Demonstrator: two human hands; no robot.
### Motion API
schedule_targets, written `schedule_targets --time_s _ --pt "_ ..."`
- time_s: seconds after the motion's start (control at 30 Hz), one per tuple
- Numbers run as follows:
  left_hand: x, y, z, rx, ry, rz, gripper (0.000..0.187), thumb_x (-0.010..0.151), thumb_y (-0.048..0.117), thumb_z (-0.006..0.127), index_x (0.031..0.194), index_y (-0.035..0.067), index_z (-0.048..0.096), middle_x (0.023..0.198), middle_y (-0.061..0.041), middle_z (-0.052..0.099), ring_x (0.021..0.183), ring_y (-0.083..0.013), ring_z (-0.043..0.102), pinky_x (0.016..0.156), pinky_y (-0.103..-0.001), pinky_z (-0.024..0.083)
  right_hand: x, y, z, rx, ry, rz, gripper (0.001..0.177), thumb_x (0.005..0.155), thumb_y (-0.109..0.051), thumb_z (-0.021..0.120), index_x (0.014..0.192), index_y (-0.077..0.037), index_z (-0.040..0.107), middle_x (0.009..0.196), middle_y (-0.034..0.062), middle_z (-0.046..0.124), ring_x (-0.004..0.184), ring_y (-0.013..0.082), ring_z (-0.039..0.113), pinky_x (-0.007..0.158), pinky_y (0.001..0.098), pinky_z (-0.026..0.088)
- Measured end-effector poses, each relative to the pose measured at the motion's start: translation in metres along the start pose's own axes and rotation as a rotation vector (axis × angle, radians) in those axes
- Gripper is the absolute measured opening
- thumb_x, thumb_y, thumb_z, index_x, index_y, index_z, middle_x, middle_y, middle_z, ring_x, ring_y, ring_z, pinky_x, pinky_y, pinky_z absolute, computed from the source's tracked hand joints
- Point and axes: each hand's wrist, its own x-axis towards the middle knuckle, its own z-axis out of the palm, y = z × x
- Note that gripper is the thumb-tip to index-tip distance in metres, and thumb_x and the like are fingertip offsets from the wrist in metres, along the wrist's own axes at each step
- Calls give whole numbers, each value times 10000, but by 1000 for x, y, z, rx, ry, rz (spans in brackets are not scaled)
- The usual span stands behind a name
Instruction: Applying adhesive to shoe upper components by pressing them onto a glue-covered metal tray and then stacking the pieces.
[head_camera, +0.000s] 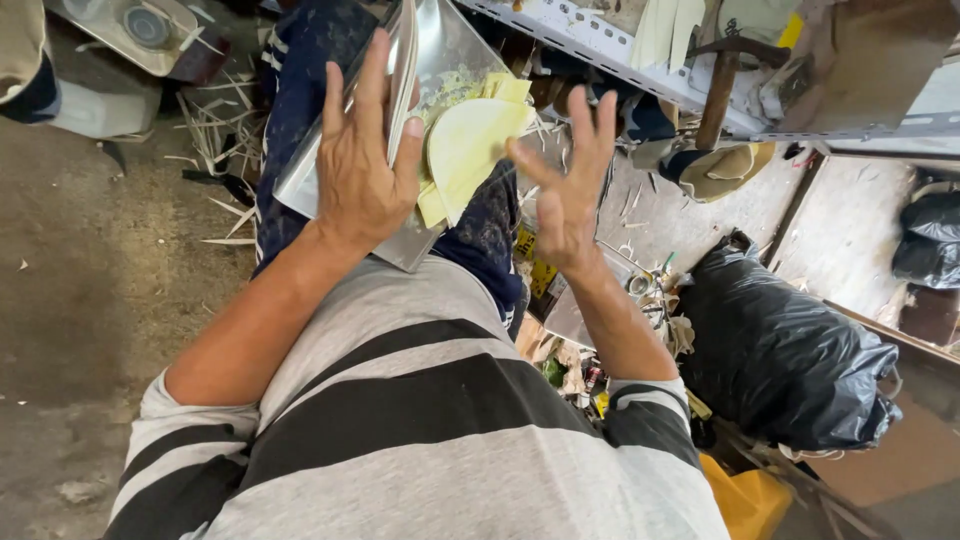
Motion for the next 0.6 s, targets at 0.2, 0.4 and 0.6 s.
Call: schedule_targets --time_s 0.2,0.4,0.6 --pt "-14 -1 5 190 16 90 702 1172 210 565 1630 0 76 1668 -222 459 1519 -334 614 1374 -474 216 35 5 21 -138 -72 -121 464 1138 -452 352 1457 -350 674 1767 -11 79 1685 253 22 1420 589 -4" --pt "-21 3 -6 225 108 124 714 1152 247 607 1625 -7 136 1561 -237 585 1347 -357 746 1327 -473 375 -8 -5 24 -728 -204 -43 698 1103 -755 101 1703 -399 91 1766 114 -98 1658 375 -90 1358 646 -81" --pt "-27 -1 -7 225 105 145 698 1144 251 555 1637 4 125 1542 -227 614 1160 -317 835 1307 -464 415 10 -1 10 -490 71 -332 528 1099 -604 240 1367 -430 662 1717 -9 201 1653 218 31 1350 495 -98"
